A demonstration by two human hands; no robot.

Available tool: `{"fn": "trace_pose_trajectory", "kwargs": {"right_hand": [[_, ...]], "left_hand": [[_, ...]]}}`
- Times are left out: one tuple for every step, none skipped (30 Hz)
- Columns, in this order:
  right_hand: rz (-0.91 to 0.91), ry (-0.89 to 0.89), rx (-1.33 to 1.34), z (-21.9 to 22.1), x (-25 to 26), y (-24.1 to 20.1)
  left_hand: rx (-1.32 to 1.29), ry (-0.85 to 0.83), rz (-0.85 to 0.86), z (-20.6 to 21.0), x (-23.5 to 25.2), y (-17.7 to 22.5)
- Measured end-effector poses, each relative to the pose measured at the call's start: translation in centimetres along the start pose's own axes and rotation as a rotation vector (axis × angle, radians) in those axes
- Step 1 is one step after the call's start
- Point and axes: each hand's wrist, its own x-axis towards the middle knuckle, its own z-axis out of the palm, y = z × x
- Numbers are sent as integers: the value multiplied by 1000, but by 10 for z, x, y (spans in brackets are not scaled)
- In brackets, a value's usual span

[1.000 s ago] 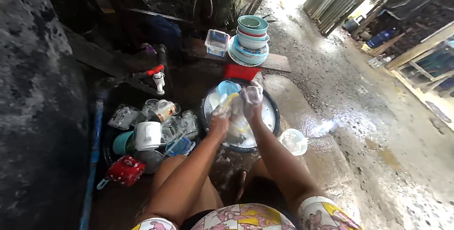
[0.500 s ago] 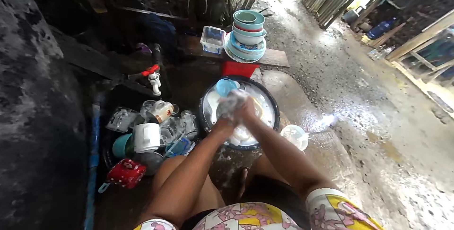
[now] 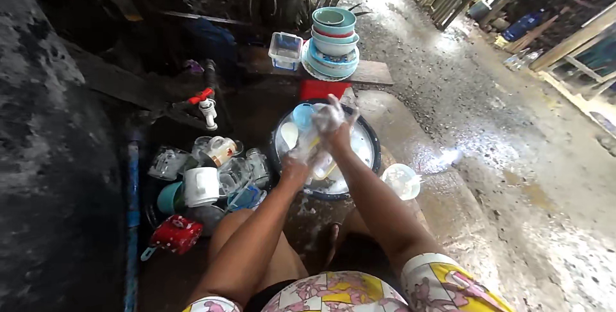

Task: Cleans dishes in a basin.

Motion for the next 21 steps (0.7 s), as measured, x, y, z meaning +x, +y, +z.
{"fn": "trace_pose_trajectory", "kwargs": {"right_hand": [[49,135,-15,-5,7,5],[95,273,15,-8,11,9],[154,390,79,-10,11,9],[236,443,154,-12,10,8],[297,451,197,-14,8,8],[339,429,215,-16,8,12],[368,401,249,-18,9,20],[380,372,248,-20,11,27],[369,340,210,-26,12,30],[343,296,137,-32,13,28],[296,232,19,-38,13,21],[229,159,-66,-42,11,11],[198,66,-65,-42,6,0],[145,-38,-41,-38,0,-12],[61,-150,-20,-33,-7,-24],[-54,-240,-25,-26,-15,-34],[-188,-298,-65,-17,-20,-38],[-322,-298,-122,-9,-21,-36],[-397,-274,-145,-6,-20,-32],[-395,-243,-123,-8,-18,-30],[-332,-185,-84,-11,-14,-27]], "left_hand": [[-1,6,24,3,-1,0],[-16,23,45,7,-3,0],[-33,44,58,10,-6,1],[-45,65,65,13,-9,3],[-56,93,72,16,-12,5],[-67,115,86,19,-14,4],[-63,113,114,21,-14,1],[-29,52,137,19,-15,-1],[12,-57,144,15,-14,0],[29,-193,125,11,-13,2],[3,-326,87,8,-13,7],[-60,-426,47,6,-15,12],[-122,-483,5,7,-17,14],[-149,-481,-37,8,-18,15],[-129,-432,-67,9,-18,17],[-69,-360,-69,9,-17,17],[-11,-280,-56,10,-16,18],[25,-212,-57,9,-16,19],[24,-168,-69,9,-14,19],[-13,-135,-79,9,-10,16],[-64,-107,-90,9,-5,9]]}}
